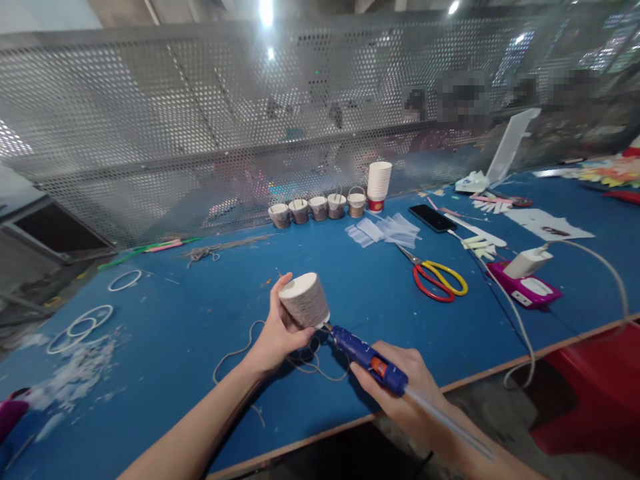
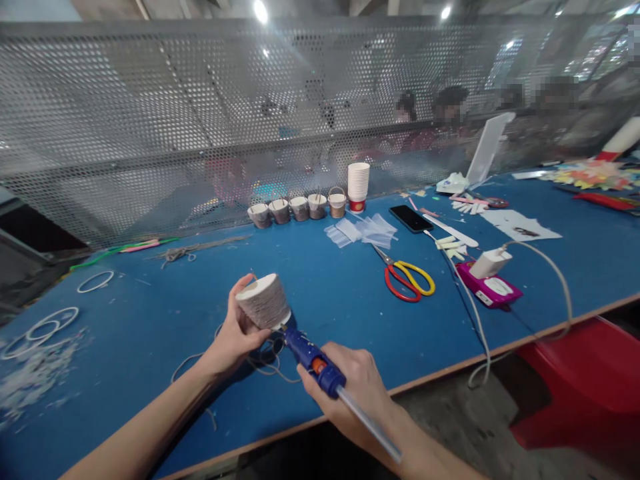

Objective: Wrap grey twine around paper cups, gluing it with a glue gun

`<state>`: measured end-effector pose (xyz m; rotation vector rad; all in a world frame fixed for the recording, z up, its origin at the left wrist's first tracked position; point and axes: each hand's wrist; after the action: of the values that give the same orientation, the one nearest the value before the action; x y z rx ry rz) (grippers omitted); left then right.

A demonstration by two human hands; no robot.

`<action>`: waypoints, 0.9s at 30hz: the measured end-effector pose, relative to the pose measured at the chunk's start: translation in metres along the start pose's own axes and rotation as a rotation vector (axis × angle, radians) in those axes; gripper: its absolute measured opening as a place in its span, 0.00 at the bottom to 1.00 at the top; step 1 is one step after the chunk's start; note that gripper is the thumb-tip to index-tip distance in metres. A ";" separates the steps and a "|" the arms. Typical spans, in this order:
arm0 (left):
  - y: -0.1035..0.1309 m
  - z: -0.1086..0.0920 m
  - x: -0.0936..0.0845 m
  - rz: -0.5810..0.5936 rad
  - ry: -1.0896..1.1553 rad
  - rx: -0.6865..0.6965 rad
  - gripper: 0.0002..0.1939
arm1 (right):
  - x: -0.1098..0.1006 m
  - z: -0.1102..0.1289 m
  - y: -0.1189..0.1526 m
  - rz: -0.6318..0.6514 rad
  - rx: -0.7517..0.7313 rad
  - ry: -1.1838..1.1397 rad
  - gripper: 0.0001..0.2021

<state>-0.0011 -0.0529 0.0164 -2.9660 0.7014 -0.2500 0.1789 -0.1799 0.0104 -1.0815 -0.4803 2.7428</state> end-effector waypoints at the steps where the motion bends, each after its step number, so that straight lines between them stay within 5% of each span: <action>1: 0.000 0.000 -0.001 0.001 -0.001 0.000 0.48 | 0.000 0.000 0.000 0.020 -0.011 -0.001 0.14; 27: 0.003 0.001 -0.008 0.123 0.201 -0.094 0.60 | -0.008 0.007 -0.001 0.084 0.152 -0.246 0.16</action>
<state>-0.0092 -0.0521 0.0139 -2.9983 0.9394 -0.5249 0.1794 -0.1826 0.0207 -0.7494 -0.2550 2.9454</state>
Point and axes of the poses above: each hand's wrist, its own y-axis away from the middle knuckle, its own x-axis out of the palm, z = x × y, and after that the axes turned 1 degree about z, right-handed
